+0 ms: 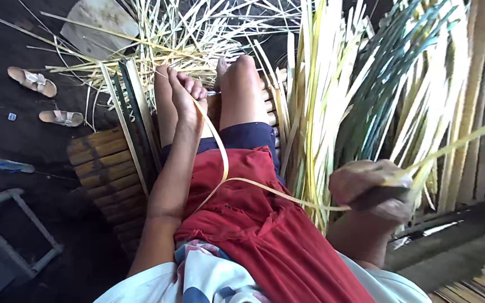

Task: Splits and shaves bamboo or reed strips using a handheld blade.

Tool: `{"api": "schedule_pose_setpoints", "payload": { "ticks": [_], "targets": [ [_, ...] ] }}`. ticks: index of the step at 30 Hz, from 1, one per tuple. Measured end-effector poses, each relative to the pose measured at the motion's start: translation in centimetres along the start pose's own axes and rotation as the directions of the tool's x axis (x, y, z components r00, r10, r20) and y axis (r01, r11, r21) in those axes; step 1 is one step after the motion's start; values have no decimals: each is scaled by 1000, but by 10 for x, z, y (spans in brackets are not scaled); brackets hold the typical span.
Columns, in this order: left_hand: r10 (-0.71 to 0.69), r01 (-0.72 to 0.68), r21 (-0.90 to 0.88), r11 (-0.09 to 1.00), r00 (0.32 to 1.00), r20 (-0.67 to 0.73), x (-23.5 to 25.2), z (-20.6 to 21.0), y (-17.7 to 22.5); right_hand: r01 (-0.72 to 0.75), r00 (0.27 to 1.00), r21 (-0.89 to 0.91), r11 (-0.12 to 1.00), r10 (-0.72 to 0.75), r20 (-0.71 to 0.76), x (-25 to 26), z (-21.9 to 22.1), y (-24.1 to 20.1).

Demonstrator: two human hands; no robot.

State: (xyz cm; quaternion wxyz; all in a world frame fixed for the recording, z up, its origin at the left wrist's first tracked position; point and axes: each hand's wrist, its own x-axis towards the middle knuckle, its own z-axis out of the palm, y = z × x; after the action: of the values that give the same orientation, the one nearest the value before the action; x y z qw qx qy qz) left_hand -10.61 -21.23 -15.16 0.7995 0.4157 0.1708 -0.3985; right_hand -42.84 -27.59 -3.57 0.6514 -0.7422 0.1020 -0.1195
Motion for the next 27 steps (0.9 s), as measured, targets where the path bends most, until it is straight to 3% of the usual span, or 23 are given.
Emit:
{"api": "schedule_pose_setpoints", "payload": {
  "ticks": [2,3,4,5,6,7,8,10,11,13,15,18,19,20,21,23,24,25,27],
  "targets": [
    [-128,92,182,979,972,195,-19,4,-13,-198,949,-126,972,158,-273,10,-4,0],
    [-235,126,290,949,894,381,-36,3,-22,-308,868,-176,935,200,-455,19,-8,3],
    [-342,149,370,917,771,538,-57,1,-29,-379,783,-196,904,200,-589,27,-15,7],
    [-438,199,423,884,667,603,-78,4,-33,-385,719,-174,906,176,-672,34,-20,11],
    [-506,269,441,856,605,614,-94,7,-34,-354,691,-148,923,152,-706,40,-22,14],
    [-523,333,409,850,628,577,-103,11,-35,-335,706,-143,931,148,-692,46,-17,16],
    [-495,358,348,866,705,507,-106,14,-37,-336,755,-162,928,163,-636,51,-7,19],
    [-388,326,225,918,853,349,-101,23,-46,-350,866,-231,908,220,-449,63,28,32],
    [-355,312,186,932,887,294,-96,26,-50,-305,916,-257,917,209,-341,67,41,41],
    [-306,277,149,949,924,231,-82,21,-49,-234,962,-212,949,194,-191,62,48,48],
    [-222,212,101,972,970,103,-59,5,-35,-212,971,-27,977,207,-118,36,34,38],
    [-117,128,72,989,983,-140,-27,-9,-8,-122,982,78,989,132,-135,2,14,24],
    [-107,123,101,987,983,-150,-26,-8,-9,-155,969,27,987,158,-189,1,12,22],
    [-120,130,183,974,991,-63,-30,-9,-14,-229,939,-54,972,206,-275,5,11,21],
    [-177,139,290,947,978,109,-41,-10,-21,-296,897,-131,946,228,-378,12,10,22],
    [-372,163,457,874,830,415,-75,-13,-33,-342,825,-202,918,191,-532,25,8,25],
    [-468,244,469,849,761,449,-92,-12,-34,-316,814,-194,929,160,-558,30,8,26],
    [-516,323,441,837,734,441,-99,-8,-35,-284,819,-188,940,135,-558,36,12,26],
    [-500,401,317,859,789,357,-96,0,-37,-241,858,-169,956,128,-498,46,32,30]
  ]
}}
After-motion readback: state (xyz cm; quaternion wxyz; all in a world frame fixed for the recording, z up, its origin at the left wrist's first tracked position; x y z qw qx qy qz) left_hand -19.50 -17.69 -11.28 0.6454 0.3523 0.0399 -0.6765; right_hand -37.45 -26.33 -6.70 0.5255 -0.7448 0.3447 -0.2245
